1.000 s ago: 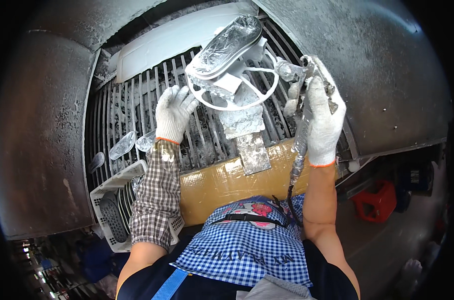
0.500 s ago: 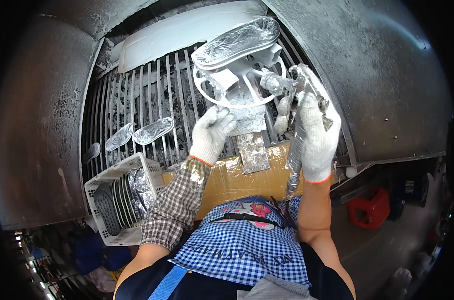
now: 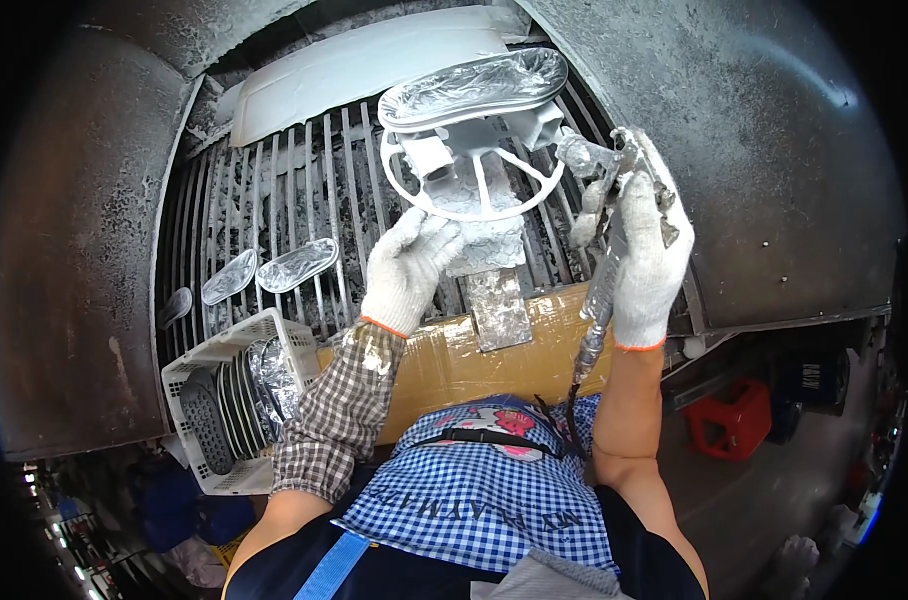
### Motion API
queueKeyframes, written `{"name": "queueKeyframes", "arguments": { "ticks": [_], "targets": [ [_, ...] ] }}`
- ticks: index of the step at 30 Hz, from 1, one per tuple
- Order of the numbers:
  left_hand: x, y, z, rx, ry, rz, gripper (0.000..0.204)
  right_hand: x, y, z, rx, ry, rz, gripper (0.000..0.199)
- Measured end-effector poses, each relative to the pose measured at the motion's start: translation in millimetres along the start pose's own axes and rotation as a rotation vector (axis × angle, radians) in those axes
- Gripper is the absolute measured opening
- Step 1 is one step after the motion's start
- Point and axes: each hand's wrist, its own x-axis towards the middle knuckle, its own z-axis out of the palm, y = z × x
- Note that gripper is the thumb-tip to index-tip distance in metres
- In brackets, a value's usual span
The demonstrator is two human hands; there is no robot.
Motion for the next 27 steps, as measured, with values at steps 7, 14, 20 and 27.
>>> {"name": "queueKeyframes", "arguments": {
  "ticks": [7, 14, 20, 27],
  "targets": [
    [5, 11, -11, 0.010, -0.047, 0.015, 0.061, 2, -6, -9, -0.030, 0.036, -0.015, 0.049],
    [7, 21, -14, -0.027, -0.040, 0.033, 0.043, 0, -10, -24, -0.035, 0.064, -0.036, 0.048],
    [10, 27, -11, 0.007, 0.018, 0.065, 0.039, -4, -15, -29, -0.055, 0.130, -0.065, 0.048],
    [19, 40, -14, 0.036, 0.007, 0.094, 0.036, -9, -22, -41, -0.063, 0.127, -0.091, 0.047]
  ]
}}
